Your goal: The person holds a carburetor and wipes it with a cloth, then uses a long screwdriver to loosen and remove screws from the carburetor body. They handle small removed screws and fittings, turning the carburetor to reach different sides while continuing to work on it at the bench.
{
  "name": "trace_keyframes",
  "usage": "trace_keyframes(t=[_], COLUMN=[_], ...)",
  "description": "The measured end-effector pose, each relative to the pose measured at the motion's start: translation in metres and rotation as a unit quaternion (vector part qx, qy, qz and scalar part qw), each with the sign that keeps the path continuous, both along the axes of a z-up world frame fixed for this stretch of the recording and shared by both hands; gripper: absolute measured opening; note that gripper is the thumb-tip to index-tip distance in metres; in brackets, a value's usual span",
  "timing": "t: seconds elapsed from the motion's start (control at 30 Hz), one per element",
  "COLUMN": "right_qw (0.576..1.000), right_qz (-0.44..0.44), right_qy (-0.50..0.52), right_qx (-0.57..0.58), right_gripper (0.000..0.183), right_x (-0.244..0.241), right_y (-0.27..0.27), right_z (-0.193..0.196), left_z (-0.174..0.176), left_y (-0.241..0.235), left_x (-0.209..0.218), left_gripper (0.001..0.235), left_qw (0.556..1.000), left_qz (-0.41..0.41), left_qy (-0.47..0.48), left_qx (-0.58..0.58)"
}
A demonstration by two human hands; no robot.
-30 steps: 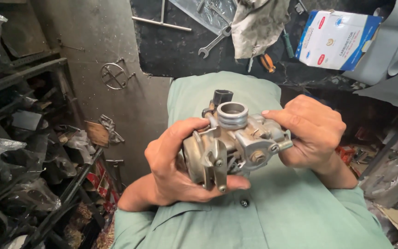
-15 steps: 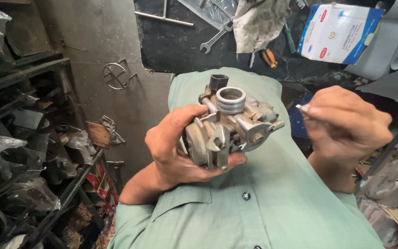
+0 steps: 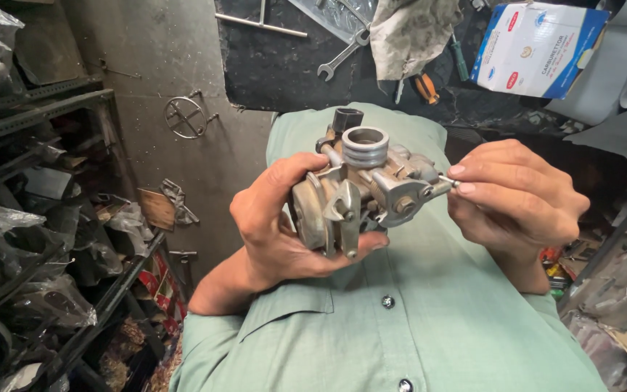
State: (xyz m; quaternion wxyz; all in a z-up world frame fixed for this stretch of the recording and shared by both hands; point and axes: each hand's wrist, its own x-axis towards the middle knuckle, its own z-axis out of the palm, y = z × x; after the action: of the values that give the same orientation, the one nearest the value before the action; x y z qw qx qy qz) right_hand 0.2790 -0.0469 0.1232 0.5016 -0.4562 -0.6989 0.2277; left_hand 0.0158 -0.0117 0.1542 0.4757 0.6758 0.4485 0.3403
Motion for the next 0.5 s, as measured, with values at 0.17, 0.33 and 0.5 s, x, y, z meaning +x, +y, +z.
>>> trace_keyframes(t=[0.17,0.33,0.5], right_qw=[1.000,0.997,0.997], right_qz=[0.002,-0.015,-0.013], right_qy=[-0.027,-0.067,0.000], right_qx=[0.009,-0.019,-0.075], right_gripper=[0.023,0.021,0.030], right_x=[-0.001,-0.002,0.000], right_y=[0.006,0.007,-0.005], right_z=[0.001,0.003,-0.013], left_z=[-0.001,-0.005,-0.015], left_y=[0.000,-0.001,0.000], left_x=[0.002,0.003,0.003], left_gripper=[0.081,0.079,0.072], left_qw=[1.000,1.000,0.998], left_qz=[-0.001,0.004,0.004], left_qy=[0.001,-0.012,-0.030], left_qx=[-0.002,-0.016,-0.053])
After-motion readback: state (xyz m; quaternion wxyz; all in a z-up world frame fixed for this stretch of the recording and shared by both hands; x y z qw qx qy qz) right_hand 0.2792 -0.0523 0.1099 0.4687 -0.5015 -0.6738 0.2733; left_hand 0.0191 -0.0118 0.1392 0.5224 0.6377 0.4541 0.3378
